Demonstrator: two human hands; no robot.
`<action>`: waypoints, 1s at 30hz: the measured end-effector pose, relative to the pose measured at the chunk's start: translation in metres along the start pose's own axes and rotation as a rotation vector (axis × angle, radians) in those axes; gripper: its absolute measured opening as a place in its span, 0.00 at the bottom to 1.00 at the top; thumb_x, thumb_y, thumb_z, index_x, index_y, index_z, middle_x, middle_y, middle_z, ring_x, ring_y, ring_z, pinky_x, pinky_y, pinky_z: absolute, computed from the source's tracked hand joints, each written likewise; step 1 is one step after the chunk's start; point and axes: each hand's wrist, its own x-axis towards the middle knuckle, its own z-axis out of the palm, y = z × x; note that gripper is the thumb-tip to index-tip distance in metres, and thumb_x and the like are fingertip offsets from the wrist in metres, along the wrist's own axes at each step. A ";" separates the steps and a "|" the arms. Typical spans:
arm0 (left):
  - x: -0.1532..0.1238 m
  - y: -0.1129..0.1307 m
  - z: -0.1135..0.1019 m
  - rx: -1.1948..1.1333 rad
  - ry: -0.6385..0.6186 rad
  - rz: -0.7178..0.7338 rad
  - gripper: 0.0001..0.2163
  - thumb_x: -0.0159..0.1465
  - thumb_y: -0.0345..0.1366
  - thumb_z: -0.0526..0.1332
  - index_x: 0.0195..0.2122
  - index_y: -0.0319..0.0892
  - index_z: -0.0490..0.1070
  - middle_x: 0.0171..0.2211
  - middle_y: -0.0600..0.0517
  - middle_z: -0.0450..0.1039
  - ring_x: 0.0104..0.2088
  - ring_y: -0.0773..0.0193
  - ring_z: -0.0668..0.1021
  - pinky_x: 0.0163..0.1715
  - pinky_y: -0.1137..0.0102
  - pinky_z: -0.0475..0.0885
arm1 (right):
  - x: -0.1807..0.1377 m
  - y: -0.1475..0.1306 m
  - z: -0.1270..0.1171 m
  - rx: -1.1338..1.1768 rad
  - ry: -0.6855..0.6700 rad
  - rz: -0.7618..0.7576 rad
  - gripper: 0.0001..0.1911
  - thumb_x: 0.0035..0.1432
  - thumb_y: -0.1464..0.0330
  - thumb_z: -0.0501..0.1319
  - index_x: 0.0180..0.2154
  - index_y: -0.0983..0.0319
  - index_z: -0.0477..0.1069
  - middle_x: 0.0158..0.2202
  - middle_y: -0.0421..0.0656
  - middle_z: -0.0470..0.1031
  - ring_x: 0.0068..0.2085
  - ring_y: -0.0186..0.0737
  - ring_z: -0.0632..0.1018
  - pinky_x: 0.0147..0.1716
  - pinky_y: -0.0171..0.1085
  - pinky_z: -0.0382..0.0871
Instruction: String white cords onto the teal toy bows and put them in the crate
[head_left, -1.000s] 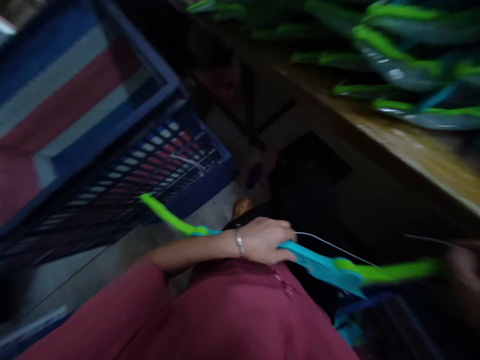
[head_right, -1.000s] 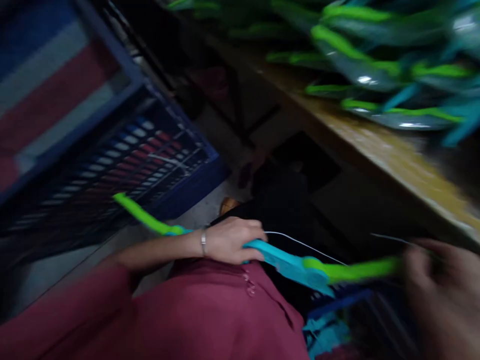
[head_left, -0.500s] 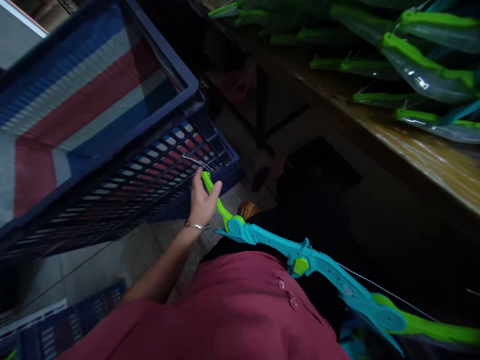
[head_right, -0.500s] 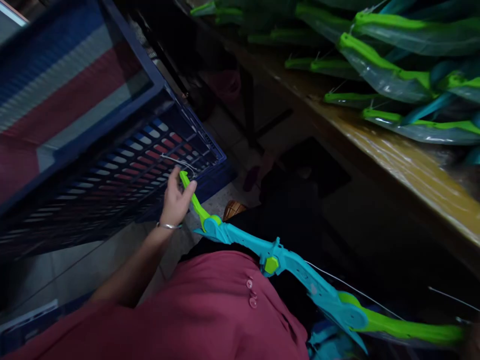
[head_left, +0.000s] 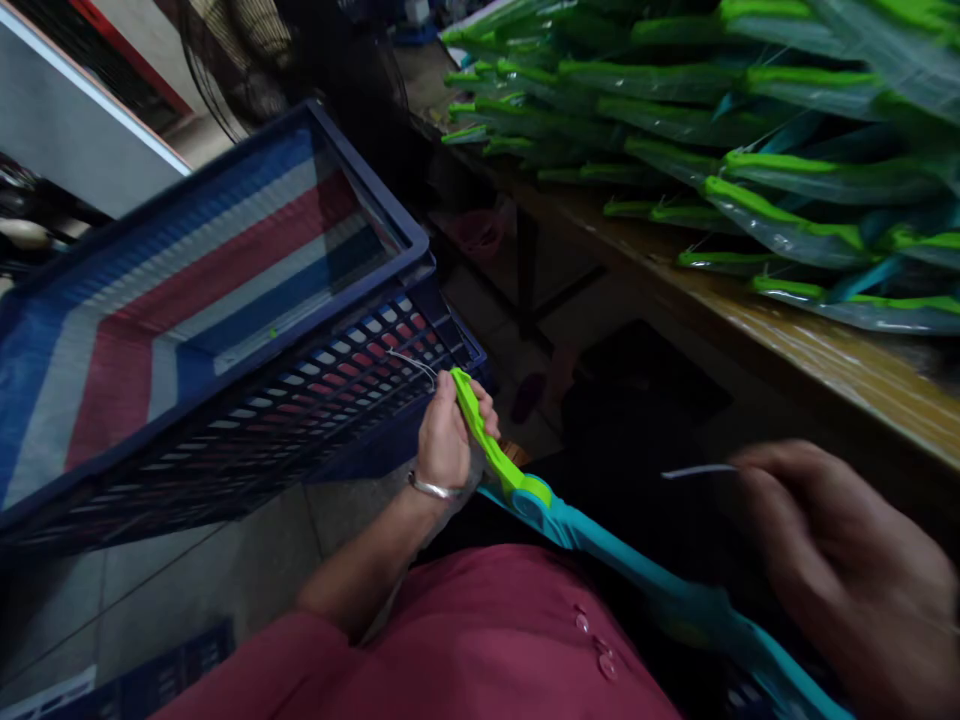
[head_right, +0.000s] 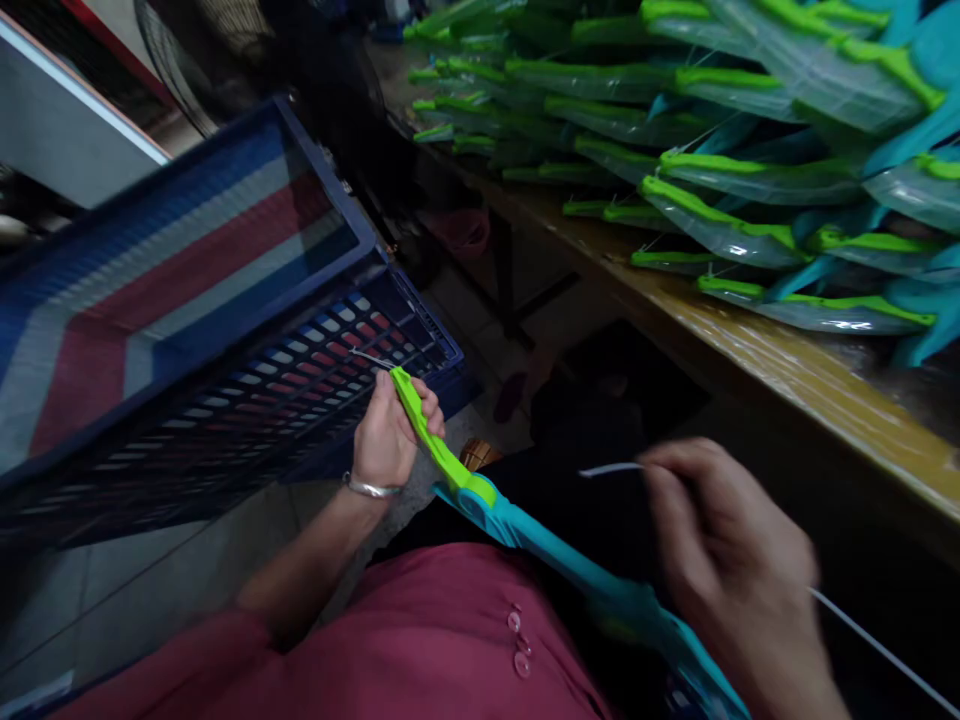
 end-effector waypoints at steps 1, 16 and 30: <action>-0.009 0.001 0.008 -0.017 -0.051 0.006 0.25 0.63 0.62 0.58 0.31 0.41 0.68 0.22 0.56 0.66 0.20 0.68 0.70 0.23 0.72 0.69 | 0.010 -0.011 0.013 0.092 -0.053 -0.007 0.06 0.66 0.64 0.61 0.36 0.57 0.73 0.29 0.43 0.74 0.27 0.35 0.73 0.26 0.35 0.65; -0.040 0.001 0.011 -0.212 -0.394 0.213 0.27 0.63 0.62 0.54 0.21 0.43 0.63 0.14 0.54 0.57 0.16 0.66 0.64 0.19 0.70 0.62 | 0.012 -0.087 0.079 0.629 -0.286 -0.093 0.05 0.67 0.72 0.59 0.36 0.61 0.71 0.33 0.41 0.75 0.32 0.33 0.77 0.33 0.32 0.72; -0.050 0.005 0.003 -0.140 -0.339 0.090 0.27 0.56 0.66 0.55 0.19 0.45 0.58 0.14 0.53 0.57 0.17 0.65 0.63 0.19 0.66 0.57 | 0.006 -0.095 0.083 0.496 -0.240 -0.256 0.06 0.68 0.73 0.57 0.38 0.60 0.71 0.30 0.41 0.71 0.29 0.34 0.73 0.28 0.34 0.69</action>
